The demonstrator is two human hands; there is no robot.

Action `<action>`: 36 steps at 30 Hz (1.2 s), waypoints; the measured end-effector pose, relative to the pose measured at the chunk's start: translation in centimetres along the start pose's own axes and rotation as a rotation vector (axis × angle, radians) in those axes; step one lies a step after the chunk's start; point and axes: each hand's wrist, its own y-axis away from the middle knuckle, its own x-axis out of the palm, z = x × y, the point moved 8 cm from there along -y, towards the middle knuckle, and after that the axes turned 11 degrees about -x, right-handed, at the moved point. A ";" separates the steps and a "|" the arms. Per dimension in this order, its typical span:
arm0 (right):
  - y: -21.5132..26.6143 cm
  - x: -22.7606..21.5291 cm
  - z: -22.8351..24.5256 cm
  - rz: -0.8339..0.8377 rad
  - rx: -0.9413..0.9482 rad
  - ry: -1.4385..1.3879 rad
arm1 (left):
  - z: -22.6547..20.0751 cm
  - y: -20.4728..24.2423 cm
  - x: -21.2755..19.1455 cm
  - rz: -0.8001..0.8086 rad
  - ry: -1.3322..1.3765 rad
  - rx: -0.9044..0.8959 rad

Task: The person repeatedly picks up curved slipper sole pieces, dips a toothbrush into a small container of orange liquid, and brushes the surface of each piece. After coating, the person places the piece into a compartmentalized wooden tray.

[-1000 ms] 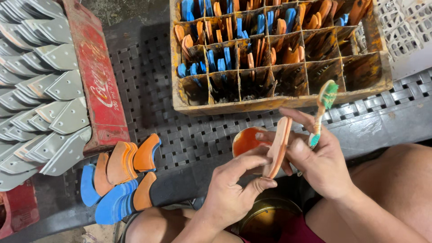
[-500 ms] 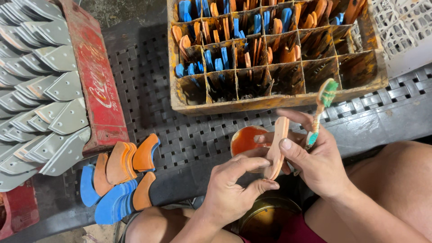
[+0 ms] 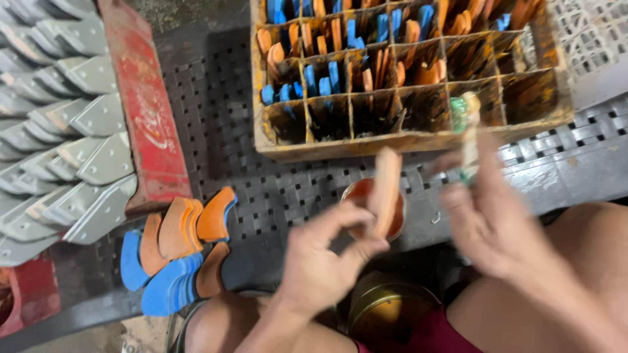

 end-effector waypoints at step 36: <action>5.6 3.6 5.4 0.148 -0.140 0.523 | -0.2 1.1 -6.5 -0.255 0.462 0.008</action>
